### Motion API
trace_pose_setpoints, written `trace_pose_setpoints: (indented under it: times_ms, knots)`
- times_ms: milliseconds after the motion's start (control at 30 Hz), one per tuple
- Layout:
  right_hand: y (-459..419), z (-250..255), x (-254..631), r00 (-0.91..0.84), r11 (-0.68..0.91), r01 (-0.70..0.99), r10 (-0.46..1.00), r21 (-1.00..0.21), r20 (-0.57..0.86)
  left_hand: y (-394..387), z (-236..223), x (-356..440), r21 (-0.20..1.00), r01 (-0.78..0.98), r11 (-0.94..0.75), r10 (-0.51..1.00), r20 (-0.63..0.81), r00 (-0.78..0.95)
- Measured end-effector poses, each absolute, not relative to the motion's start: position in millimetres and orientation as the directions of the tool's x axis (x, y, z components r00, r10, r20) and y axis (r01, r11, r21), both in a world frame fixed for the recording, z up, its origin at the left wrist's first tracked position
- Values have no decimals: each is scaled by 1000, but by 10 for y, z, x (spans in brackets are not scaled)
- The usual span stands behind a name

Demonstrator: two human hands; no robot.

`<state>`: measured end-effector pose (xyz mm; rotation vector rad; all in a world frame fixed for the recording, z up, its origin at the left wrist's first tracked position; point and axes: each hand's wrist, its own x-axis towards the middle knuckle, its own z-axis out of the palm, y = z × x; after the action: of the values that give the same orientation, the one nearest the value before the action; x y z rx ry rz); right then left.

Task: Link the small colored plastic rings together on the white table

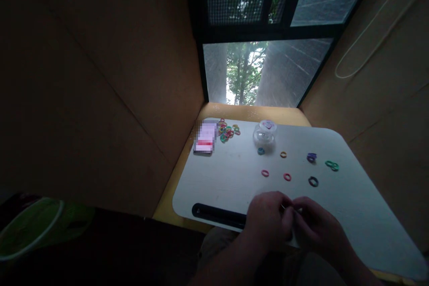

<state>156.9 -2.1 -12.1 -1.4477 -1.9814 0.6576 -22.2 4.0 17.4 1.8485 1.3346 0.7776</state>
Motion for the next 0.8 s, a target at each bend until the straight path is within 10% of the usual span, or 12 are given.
trace_pose_setpoints:
  times_ms: [800]
  knots:
    - [-14, 46, 1506, -210, 258, 635, 965, -728, 159, 59, 130, -238, 867, 451, -211, 956, 87, 279]
